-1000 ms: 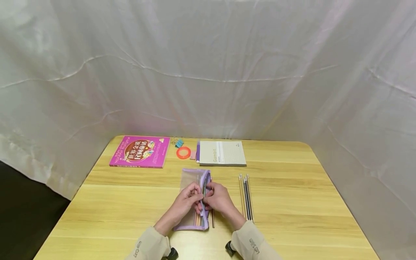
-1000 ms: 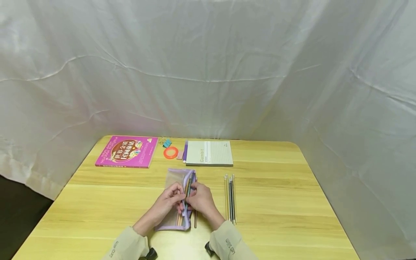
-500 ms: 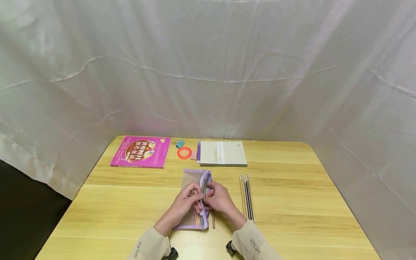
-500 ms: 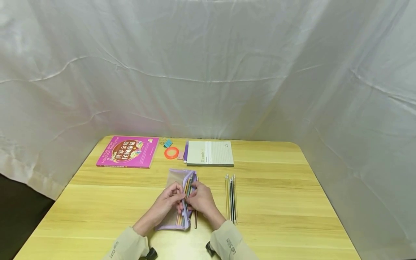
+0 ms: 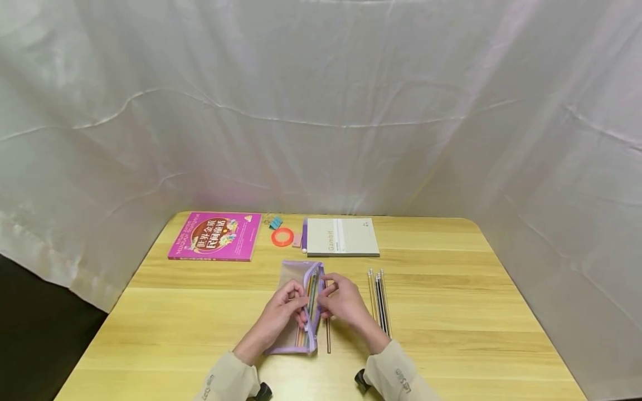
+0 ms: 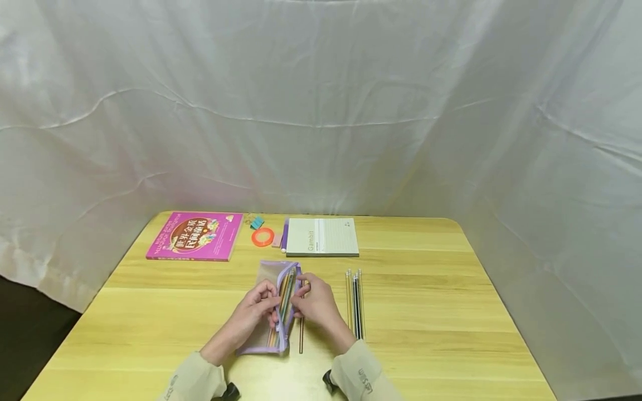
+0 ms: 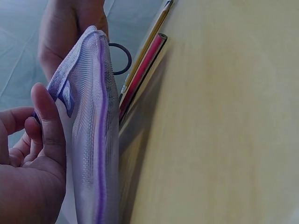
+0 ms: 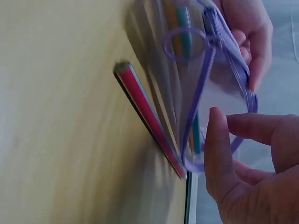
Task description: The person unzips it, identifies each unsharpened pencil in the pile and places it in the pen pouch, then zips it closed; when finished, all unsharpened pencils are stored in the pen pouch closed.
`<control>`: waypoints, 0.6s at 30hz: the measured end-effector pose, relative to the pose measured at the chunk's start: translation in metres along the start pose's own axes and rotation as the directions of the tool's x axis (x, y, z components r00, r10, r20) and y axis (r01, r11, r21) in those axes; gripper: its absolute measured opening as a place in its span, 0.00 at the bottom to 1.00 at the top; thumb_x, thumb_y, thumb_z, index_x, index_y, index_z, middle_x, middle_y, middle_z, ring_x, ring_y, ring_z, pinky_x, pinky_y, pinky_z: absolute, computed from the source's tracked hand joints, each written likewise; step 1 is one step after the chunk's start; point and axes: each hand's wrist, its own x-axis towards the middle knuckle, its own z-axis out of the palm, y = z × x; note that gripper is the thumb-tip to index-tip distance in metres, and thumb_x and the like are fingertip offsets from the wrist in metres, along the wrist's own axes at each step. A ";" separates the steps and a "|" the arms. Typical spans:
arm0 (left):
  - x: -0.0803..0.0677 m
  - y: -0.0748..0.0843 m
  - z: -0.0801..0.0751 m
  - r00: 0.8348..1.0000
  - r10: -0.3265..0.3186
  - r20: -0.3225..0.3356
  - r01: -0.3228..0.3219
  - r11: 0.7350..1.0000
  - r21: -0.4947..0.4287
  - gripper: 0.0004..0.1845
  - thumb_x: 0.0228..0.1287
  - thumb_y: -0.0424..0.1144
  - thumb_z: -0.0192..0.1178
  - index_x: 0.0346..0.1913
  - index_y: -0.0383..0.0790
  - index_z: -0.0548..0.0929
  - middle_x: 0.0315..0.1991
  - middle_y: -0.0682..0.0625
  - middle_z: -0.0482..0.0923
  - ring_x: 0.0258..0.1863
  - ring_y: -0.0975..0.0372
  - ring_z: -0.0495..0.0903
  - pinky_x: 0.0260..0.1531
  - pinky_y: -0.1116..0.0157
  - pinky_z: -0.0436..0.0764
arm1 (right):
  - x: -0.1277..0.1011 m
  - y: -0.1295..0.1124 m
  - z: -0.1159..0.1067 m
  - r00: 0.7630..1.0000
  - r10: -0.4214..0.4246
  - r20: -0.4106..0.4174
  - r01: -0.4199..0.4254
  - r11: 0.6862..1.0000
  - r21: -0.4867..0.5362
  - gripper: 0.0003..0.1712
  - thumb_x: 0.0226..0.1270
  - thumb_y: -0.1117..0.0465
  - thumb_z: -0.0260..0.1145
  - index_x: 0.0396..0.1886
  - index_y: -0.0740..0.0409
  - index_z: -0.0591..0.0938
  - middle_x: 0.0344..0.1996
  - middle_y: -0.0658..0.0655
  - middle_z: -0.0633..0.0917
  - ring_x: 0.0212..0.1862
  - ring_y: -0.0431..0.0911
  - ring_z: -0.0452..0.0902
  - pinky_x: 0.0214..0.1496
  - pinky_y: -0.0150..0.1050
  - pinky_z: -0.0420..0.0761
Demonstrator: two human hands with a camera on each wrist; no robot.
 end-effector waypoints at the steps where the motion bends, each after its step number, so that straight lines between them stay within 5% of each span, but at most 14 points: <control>1: 0.000 0.000 0.000 1.000 0.002 -0.001 -0.002 1.000 0.000 0.03 0.76 0.31 0.55 0.42 0.41 0.72 0.26 0.50 0.76 0.20 0.64 0.78 0.23 0.70 0.83 | 0.001 0.001 -0.002 1.000 0.003 -0.010 -0.003 1.000 0.003 0.36 0.58 0.78 0.67 0.70 0.69 0.72 0.38 0.62 0.83 0.24 0.49 0.85 0.32 0.46 0.91; 9: -0.001 0.004 -0.002 1.000 0.013 -0.005 -0.013 1.000 -0.017 0.04 0.76 0.32 0.56 0.45 0.35 0.71 0.27 0.50 0.75 0.21 0.64 0.78 0.22 0.70 0.83 | 0.005 0.009 -0.013 0.997 0.053 -0.048 -0.053 0.999 -0.007 0.36 0.61 0.76 0.68 0.70 0.69 0.72 0.35 0.60 0.83 0.24 0.49 0.84 0.30 0.45 0.90; 18: -0.002 0.004 -0.004 1.000 0.029 0.003 -0.029 0.999 -0.023 0.03 0.76 0.31 0.54 0.42 0.40 0.72 0.26 0.50 0.75 0.20 0.65 0.78 0.22 0.70 0.83 | 0.005 0.016 -0.011 0.998 0.060 -0.020 -0.060 0.998 0.005 0.37 0.59 0.77 0.69 0.70 0.69 0.72 0.34 0.61 0.83 0.24 0.48 0.82 0.29 0.43 0.90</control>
